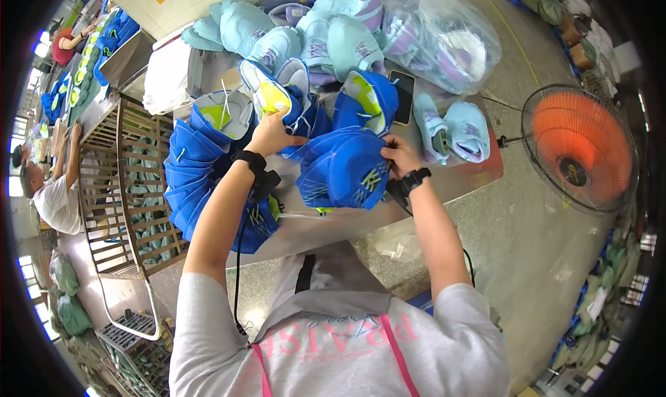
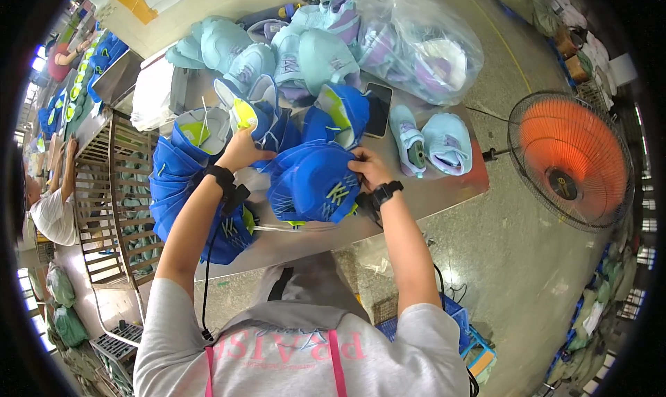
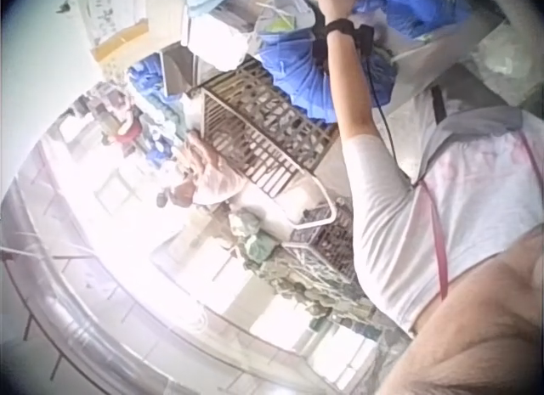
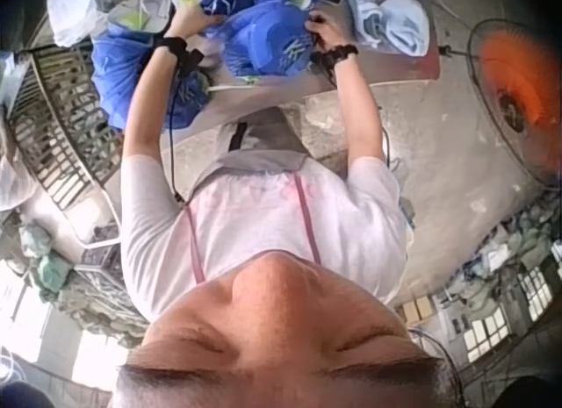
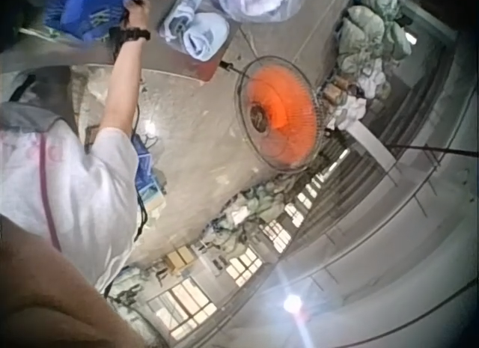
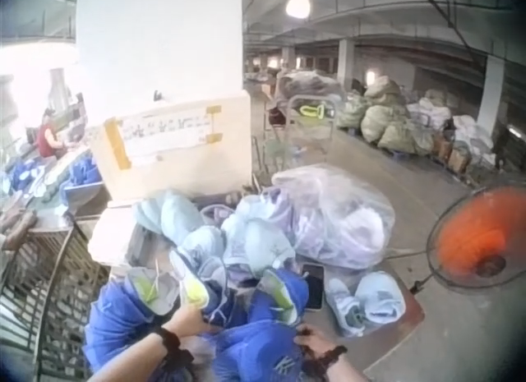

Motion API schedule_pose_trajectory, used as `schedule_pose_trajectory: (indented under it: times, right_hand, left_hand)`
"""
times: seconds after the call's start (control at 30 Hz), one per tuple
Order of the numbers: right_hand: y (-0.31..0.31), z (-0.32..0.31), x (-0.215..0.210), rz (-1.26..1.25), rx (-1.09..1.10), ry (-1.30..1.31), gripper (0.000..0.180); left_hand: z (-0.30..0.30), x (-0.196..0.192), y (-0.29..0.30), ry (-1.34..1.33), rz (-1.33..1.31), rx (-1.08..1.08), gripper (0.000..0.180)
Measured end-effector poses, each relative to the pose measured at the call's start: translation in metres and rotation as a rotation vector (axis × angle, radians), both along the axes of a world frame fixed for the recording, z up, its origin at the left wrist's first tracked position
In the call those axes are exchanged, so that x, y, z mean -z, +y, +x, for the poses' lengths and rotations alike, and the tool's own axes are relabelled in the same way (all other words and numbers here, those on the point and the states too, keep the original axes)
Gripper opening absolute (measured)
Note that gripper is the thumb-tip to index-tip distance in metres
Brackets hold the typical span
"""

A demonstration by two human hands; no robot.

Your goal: Organize and nest manufactured blue shoes into circular batches on a workbench.

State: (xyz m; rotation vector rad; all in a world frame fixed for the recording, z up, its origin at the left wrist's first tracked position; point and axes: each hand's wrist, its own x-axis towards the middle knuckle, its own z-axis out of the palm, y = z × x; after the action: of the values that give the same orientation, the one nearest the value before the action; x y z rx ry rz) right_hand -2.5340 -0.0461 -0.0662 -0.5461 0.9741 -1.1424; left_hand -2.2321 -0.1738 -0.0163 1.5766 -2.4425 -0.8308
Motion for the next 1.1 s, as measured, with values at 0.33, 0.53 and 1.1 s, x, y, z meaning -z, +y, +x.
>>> schedule_pose_trajectory:
  times: [0.33, 0.53, 1.1]
  right_hand:
    - [-0.005, 0.053, -0.012, -0.112, -0.151, 0.185, 0.021]
    - [-0.003, 0.066, -0.025, 0.009, -0.217, 0.118, 0.019]
    - [-0.001, 0.125, -0.263, -0.858, -0.050, 0.474, 0.023]
  left_hand:
    - [0.018, 0.050, 0.029, 0.255, -0.135, -0.043, 0.052]
    - [0.021, 0.053, 0.040, 0.326, -0.194, 0.014, 0.047]
    - [0.054, -0.216, 0.058, 0.648, -0.694, -0.130, 0.033]
